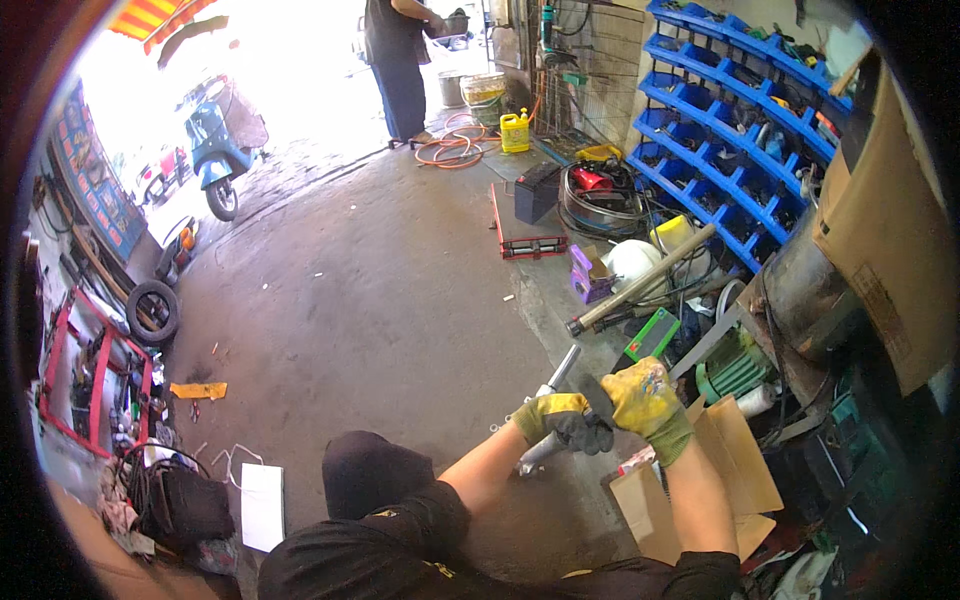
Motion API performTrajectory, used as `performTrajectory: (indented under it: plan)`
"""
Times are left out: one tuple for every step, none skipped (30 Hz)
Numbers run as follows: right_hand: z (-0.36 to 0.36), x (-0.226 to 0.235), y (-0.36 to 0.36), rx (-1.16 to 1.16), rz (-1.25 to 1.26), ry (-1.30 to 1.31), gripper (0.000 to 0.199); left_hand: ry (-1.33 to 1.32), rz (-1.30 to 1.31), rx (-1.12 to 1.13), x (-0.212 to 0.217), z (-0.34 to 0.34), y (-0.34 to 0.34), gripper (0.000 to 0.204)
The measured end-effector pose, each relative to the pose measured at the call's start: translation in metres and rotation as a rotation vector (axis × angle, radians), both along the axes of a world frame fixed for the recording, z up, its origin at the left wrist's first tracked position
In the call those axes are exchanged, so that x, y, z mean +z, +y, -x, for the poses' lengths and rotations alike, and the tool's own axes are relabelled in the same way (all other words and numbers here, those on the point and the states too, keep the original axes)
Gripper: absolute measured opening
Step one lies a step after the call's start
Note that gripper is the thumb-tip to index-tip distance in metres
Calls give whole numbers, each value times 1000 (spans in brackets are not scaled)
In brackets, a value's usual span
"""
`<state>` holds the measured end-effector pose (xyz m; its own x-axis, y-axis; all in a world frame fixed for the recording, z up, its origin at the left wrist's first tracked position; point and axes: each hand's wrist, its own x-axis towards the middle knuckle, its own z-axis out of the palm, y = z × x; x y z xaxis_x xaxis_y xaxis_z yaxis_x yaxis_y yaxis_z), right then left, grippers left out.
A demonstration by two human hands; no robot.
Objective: The person retrieves a metal tube and a cylindrical part from a cardboard box, then sits on the floor to assemble them. They insert the cylindrical part into the tube, rotate it, and adjust the fit repeatedly.
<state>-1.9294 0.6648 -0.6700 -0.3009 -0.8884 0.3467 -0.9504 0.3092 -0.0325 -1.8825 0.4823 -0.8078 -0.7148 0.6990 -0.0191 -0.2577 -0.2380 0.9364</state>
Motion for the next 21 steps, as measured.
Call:
performTrajectory:
  plan:
    - [4,3,6,-35,-21,6,18,51,31,-27,14,-3,5,22]
    - [7,-2,4,-60,-32,0,18,86,105,46,18,-9,7,23]
    - [10,-8,4,-87,-43,-7,17,120,179,116,19,-12,9,24]
    - [15,-16,3,-197,-19,52,17,157,307,374,15,-14,16,26]
    - [22,-30,0,-302,12,103,16,187,445,636,5,-14,31,29]
    - [23,-36,-3,-414,36,157,16,220,576,893,-5,-13,47,32]
    - [33,-26,-7,-497,-160,48,15,209,788,1028,-5,-6,63,35]
    - [35,-26,-3,-480,-190,106,14,210,812,954,-2,-10,69,36]
    - [36,-30,4,-462,-221,164,14,272,709,944,-14,-8,69,35]
    - [34,-35,3,-432,-243,217,13,329,620,941,-29,-8,64,34]
    - [31,-38,7,-470,-198,334,12,208,479,682,-20,0,58,33]
    - [27,-38,15,-368,-66,485,13,91,341,420,-13,5,47,31]
    - [16,-38,-2,-277,-34,291,15,0,147,214,-31,2,10,27]
    - [11,-27,-9,-213,-32,124,18,-34,-93,45,-16,-2,-4,22]
    - [5,-15,-15,-89,20,38,21,-317,-296,-179,-27,6,-9,22]
    - [-4,1,-20,37,65,-45,24,-316,-321,-189,-27,3,-9,22]
    - [0,-1,-11,28,38,6,30,-314,-357,-223,-20,3,-1,22]
    - [5,0,-2,-14,50,-11,35,-30,-224,-33,-15,-1,11,22]
    - [8,0,1,-141,20,-29,34,-32,46,140,-6,-4,20,20]
    - [12,-3,1,-264,-1,-53,32,-8,72,274,8,-8,26,19]
    - [12,-11,-14,-307,-26,5,30,43,123,501,-24,-7,23,21]
